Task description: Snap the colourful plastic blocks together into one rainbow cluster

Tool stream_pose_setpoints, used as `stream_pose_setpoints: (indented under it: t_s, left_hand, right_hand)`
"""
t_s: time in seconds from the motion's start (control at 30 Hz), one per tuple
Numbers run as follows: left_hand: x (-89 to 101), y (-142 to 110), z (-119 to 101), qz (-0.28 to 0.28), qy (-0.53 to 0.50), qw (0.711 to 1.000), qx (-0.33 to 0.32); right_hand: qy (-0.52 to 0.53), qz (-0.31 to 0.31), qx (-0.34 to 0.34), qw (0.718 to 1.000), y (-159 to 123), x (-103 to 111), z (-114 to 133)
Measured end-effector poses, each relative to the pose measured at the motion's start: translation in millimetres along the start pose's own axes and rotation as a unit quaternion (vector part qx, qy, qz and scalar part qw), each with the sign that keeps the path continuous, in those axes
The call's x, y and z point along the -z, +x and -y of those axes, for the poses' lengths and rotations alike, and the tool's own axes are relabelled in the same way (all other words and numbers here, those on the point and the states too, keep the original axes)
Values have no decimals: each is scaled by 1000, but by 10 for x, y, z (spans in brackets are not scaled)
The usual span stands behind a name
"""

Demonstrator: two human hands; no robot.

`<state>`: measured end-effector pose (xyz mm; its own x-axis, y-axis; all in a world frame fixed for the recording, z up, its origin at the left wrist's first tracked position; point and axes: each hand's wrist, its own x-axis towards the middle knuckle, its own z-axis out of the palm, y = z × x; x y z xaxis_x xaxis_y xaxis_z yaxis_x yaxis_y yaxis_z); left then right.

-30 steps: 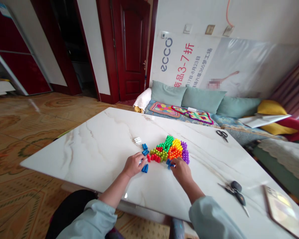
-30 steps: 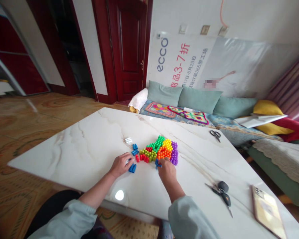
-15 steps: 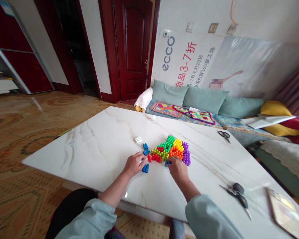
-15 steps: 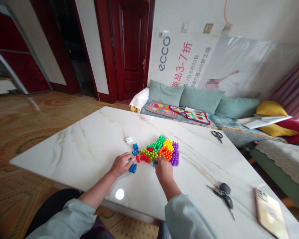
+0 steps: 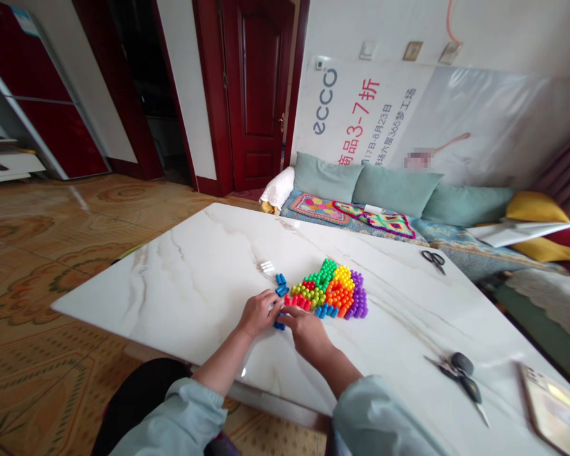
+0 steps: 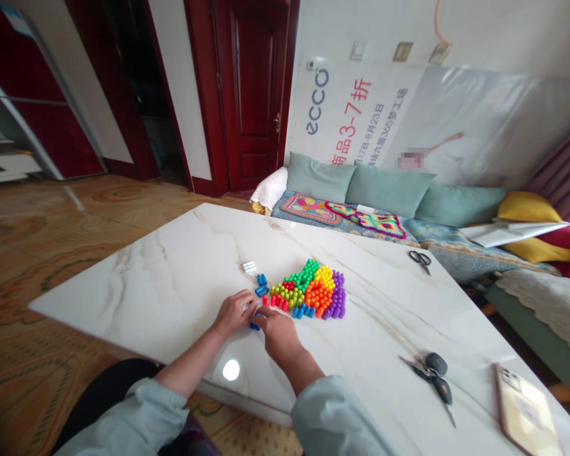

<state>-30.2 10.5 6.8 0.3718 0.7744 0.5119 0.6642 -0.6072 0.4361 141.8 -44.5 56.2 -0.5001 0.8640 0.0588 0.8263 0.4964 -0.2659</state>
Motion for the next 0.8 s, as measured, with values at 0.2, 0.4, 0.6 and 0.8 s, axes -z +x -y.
stream_pose_setpoints:
  t_s: [0.2,0.4,0.6,0.8]
  left_hand:
    - [-11,10,5,-3,8,1000,-4]
    - [-4,9,0,-5,8,1000,-4]
    - [-9,10,16,-8,4,1000,-4]
    - [-21,8,21,-10,-5,1000,-2]
  right_hand:
    - [-42,37,-15,998,53,-117,48]
    - [-65,23,-29,997,-24,-102,64]
    - [-53,51,-100,992,-51,-59,55]
    - [9,-28,-184,982,-170,280,-178]
